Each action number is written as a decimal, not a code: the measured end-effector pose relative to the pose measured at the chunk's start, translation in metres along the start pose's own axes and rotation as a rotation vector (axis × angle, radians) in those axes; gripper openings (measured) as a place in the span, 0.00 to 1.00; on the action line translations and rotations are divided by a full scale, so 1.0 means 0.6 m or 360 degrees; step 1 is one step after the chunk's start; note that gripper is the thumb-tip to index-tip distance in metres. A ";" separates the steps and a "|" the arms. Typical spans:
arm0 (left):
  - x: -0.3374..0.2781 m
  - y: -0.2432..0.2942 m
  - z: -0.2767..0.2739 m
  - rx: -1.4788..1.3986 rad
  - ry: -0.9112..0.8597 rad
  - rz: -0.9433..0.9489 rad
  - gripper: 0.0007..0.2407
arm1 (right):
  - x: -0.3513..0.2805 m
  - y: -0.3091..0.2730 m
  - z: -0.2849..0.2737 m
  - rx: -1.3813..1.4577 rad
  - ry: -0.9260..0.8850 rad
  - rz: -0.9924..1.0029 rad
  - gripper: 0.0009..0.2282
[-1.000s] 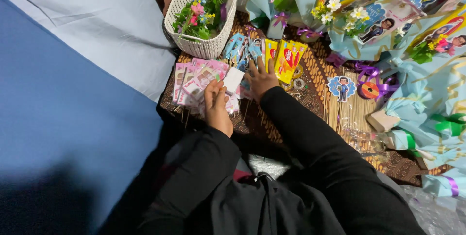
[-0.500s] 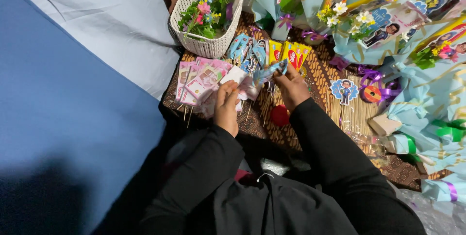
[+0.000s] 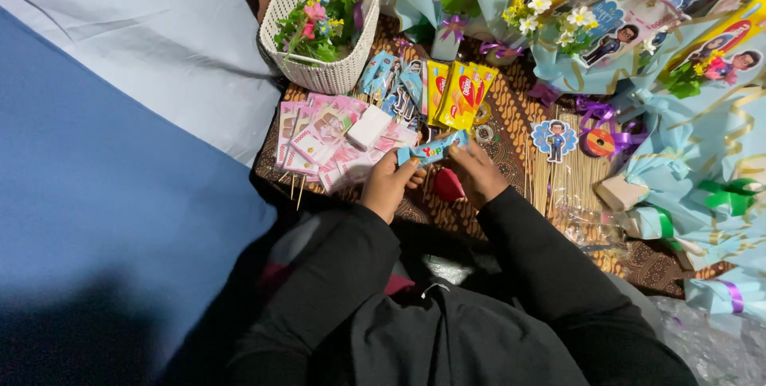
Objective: Assembling a money bouquet by attaching banknotes to sticks and arranging them
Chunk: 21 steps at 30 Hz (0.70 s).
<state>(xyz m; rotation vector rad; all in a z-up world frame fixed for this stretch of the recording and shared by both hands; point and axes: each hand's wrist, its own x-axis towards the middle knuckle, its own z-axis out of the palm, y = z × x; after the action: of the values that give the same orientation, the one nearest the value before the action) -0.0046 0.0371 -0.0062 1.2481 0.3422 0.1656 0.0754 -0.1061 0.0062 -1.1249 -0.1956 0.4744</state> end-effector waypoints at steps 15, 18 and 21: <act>-0.002 0.006 -0.002 -0.0155 -0.0002 -0.0067 0.11 | -0.029 -0.040 0.053 -0.0269 0.0293 -0.0186 0.05; -0.003 0.009 -0.002 -0.0130 0.0033 -0.0034 0.11 | -0.035 -0.045 0.060 -0.0238 0.0266 -0.0208 0.08; 0.000 0.000 -0.004 -0.0128 0.0068 -0.0018 0.11 | -0.022 -0.015 0.029 -0.0145 0.0258 -0.0216 0.09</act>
<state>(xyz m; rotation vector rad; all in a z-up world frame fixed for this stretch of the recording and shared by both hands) -0.0052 0.0395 -0.0067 1.1645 0.3760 0.1947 0.0594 -0.1009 0.0226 -1.2245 -0.1520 0.2542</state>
